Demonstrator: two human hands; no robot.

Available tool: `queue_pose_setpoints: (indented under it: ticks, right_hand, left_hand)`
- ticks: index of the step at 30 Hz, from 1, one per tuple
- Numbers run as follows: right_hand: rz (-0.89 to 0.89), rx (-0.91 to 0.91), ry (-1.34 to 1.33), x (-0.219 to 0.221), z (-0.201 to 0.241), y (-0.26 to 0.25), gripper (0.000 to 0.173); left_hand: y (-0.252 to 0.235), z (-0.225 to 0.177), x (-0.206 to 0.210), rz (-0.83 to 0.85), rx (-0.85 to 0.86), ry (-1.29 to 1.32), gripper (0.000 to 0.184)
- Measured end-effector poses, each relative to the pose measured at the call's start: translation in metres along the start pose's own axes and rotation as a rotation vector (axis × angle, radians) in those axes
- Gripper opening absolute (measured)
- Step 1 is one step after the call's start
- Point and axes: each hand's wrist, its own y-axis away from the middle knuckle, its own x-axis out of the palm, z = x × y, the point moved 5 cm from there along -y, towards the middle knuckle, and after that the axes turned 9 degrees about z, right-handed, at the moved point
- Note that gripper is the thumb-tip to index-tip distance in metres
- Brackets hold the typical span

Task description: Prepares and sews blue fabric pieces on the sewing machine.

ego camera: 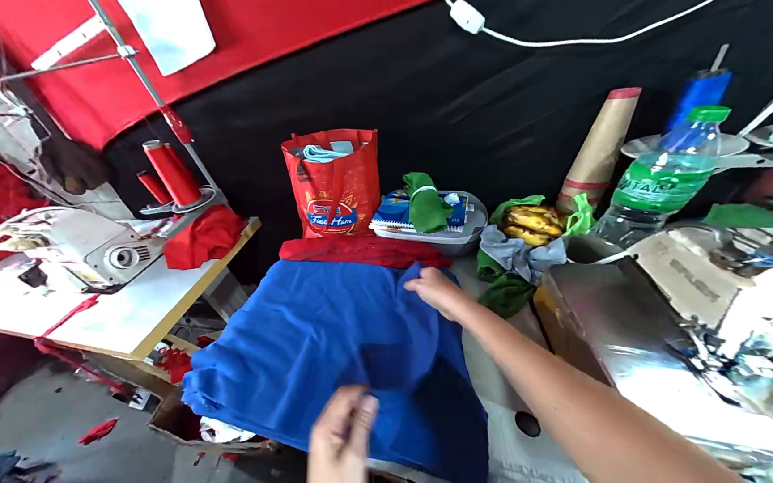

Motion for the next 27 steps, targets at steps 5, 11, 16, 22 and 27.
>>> queue_pose_setpoints:
  ticks: [5, 11, 16, 22, 27]
  right_hand:
    - [0.173, -0.435, -0.302, 0.016, 0.133, 0.003, 0.036]
    - [0.015, -0.432, -0.429, -0.02, 0.105, -0.015, 0.035]
    - [-0.064, -0.123, -0.34, -0.011, -0.027, -0.039, 0.051]
    - [-0.161, -0.241, -0.177, -0.016, -0.02, -0.044, 0.066]
    - [-0.305, -0.201, 0.258, -0.032, -0.024, -0.02, 0.071]
  left_hand:
    - [-0.021, -0.072, -0.087, -0.308, 0.405, -0.136, 0.021]
    - [-0.011, -0.089, -0.024, -0.021, 0.438, -0.545, 0.022]
    - [0.01, -0.01, 0.03, 0.266, 0.199, -0.557, 0.018]
    - [0.014, -0.011, 0.035, 0.189, 0.232, -0.535, 0.018]
    - [0.015, 0.005, 0.06, 0.227, 0.224, -0.601, 0.015]
